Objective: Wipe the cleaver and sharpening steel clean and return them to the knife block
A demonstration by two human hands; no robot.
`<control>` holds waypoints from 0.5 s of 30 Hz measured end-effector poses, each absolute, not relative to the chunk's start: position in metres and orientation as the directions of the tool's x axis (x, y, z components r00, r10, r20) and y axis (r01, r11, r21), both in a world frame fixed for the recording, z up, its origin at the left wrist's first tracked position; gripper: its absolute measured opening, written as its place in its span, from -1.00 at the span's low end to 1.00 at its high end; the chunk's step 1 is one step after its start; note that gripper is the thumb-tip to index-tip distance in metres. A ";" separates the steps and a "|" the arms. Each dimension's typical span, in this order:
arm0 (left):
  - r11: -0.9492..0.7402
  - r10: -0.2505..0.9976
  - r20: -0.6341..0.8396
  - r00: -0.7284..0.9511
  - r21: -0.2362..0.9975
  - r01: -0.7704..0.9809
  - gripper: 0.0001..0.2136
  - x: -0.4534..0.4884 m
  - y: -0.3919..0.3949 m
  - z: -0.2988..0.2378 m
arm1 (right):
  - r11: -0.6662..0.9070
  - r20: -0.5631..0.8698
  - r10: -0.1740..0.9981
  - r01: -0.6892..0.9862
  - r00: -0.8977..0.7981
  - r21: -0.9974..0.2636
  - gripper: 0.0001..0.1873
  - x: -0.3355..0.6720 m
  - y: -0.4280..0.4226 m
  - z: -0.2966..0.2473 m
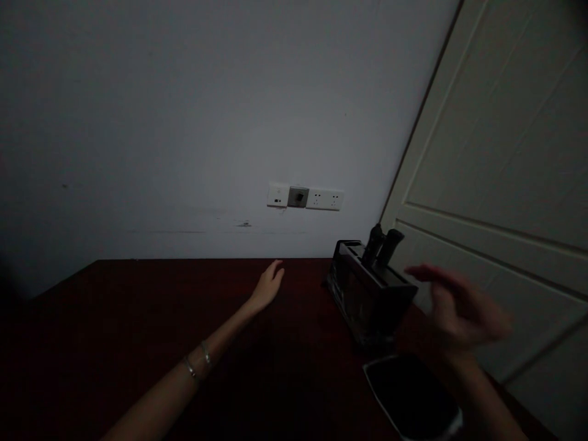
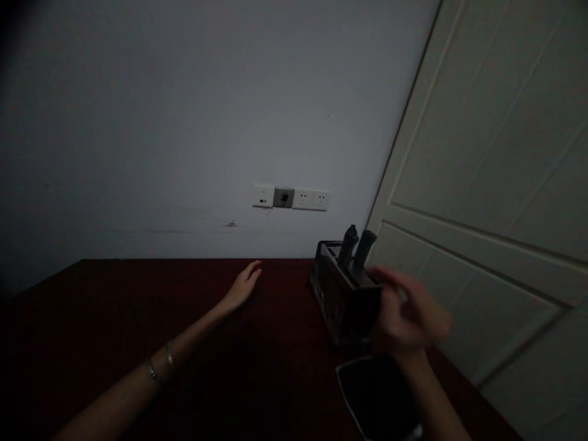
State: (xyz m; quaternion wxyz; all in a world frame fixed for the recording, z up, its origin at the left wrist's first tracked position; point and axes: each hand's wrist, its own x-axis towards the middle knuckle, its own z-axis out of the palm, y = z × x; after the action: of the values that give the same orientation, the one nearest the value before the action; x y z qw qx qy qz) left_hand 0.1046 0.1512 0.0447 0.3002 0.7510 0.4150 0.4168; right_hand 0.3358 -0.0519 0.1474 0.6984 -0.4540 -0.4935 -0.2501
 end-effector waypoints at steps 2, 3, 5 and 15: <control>-0.481 0.853 0.382 0.355 0.839 0.255 -0.58 0.141 0.136 0.058 | 0.542 0.788 0.030 0.652 0.615 -0.530 -0.79 0.377 -0.044 0.145; -0.478 0.843 0.382 0.379 0.855 0.202 -0.59 0.159 0.129 0.063 | 0.562 0.724 0.094 0.564 0.683 -0.605 -0.81 0.397 -0.037 0.142; -0.452 0.829 0.374 0.416 0.885 0.107 -0.59 0.195 0.116 0.069 | 0.533 0.566 0.332 0.345 0.755 -0.772 -0.81 0.434 -0.021 0.130; -0.158 0.936 0.179 0.304 0.983 -0.092 -0.51 0.316 0.083 0.071 | 0.141 0.053 0.891 -0.165 0.450 -0.976 -0.80 0.472 0.035 0.090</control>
State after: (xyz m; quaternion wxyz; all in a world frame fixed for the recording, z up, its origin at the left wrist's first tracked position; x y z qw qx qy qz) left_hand 0.3156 0.0832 0.0714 0.5438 0.5967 0.3535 0.4725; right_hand 0.4717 0.0352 0.0896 0.6713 -0.5240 -0.3463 0.3935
